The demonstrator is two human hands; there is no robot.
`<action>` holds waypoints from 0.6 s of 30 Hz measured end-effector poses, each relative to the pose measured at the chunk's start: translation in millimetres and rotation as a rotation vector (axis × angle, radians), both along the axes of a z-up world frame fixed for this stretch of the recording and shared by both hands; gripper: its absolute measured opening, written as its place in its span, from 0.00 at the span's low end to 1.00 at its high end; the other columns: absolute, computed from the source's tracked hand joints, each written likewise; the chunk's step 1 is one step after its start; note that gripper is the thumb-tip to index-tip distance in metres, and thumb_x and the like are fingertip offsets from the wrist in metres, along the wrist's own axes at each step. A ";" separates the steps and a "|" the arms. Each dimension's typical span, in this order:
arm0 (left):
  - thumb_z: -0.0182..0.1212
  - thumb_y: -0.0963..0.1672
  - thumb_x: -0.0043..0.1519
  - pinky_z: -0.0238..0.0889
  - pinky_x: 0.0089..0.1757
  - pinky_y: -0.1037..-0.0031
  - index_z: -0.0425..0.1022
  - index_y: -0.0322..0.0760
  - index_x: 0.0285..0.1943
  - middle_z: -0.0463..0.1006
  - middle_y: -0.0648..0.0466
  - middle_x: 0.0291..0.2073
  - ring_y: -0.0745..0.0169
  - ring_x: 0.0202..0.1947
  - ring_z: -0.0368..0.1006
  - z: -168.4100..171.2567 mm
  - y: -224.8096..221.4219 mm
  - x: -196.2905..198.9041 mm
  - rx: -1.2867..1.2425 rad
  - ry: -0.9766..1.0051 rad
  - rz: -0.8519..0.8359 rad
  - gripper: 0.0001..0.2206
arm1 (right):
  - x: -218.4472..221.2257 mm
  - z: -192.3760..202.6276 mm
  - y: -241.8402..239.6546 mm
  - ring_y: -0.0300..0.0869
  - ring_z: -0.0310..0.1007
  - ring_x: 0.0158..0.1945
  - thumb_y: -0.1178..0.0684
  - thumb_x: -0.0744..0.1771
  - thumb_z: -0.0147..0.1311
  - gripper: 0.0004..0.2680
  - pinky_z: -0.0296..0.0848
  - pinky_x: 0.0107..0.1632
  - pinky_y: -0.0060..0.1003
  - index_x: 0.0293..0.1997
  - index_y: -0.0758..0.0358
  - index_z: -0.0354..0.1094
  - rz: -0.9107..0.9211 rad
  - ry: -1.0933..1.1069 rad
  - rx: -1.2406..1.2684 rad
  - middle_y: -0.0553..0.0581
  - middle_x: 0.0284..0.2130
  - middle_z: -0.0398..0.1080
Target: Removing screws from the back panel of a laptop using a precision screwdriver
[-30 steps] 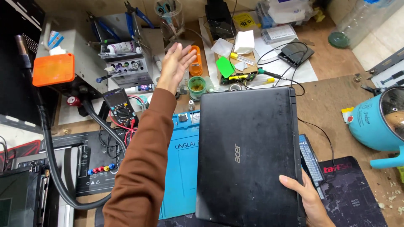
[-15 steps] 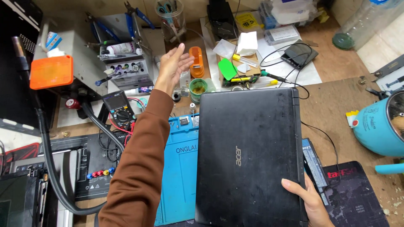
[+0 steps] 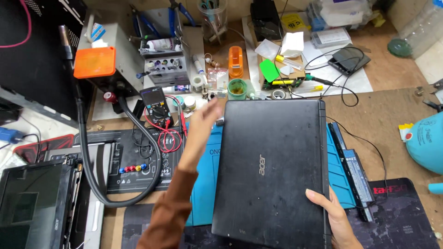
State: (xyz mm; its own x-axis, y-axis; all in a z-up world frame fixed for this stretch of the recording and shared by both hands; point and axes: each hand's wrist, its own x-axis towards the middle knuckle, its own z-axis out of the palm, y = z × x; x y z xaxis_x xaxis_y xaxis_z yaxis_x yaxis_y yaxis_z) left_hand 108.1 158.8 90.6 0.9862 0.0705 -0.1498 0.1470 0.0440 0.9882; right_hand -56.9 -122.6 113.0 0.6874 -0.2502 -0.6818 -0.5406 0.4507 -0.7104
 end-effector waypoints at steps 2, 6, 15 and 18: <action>0.58 0.50 0.60 0.60 0.63 0.63 0.61 0.36 0.74 0.68 0.45 0.69 0.54 0.69 0.65 -13.2 4.0 -39.5 0.050 0.023 -0.035 0.31 | -3.4 0.0 1.8 0.59 0.68 0.47 0.61 0.66 0.46 0.19 0.67 0.49 0.54 0.67 0.64 0.63 0.020 0.012 0.003 0.69 0.51 0.70; 0.58 0.52 0.58 0.69 0.50 0.70 0.57 0.44 0.78 0.79 0.47 0.60 0.59 0.56 0.76 6.4 5.8 -102.7 -0.212 0.499 -0.113 0.36 | -9.2 33.0 25.5 0.58 0.67 0.50 0.57 0.66 0.46 0.19 0.66 0.51 0.54 0.67 0.58 0.63 -0.009 0.132 0.012 0.67 0.52 0.69; 0.68 0.42 0.51 0.76 0.46 0.63 0.72 0.31 0.63 0.81 0.42 0.52 0.51 0.46 0.79 18.2 19.1 -127.7 -0.370 0.393 -0.141 0.28 | -37.2 -50.5 18.2 0.55 0.73 0.49 0.60 0.63 0.54 0.20 0.71 0.51 0.48 0.63 0.66 0.65 0.087 -0.096 0.039 0.67 0.52 0.74; 0.65 0.40 0.54 0.73 0.54 0.69 0.71 0.35 0.67 0.81 0.49 0.57 0.60 0.55 0.77 49.4 18.8 -137.6 -0.211 0.203 -0.153 0.28 | -41.0 -27.0 32.3 0.55 0.70 0.61 0.65 0.63 0.50 0.21 0.67 0.62 0.47 0.65 0.73 0.62 0.150 -0.140 0.090 0.70 0.60 0.71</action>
State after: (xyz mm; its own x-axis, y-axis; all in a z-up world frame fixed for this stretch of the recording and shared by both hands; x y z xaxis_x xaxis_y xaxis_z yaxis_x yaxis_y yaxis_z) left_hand -29.5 177.6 140.0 0.9314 -0.1294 -0.3403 0.3610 0.2065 0.9094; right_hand -98.0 -90.2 86.0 0.8016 -0.0807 -0.5923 -0.5053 0.4380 -0.7435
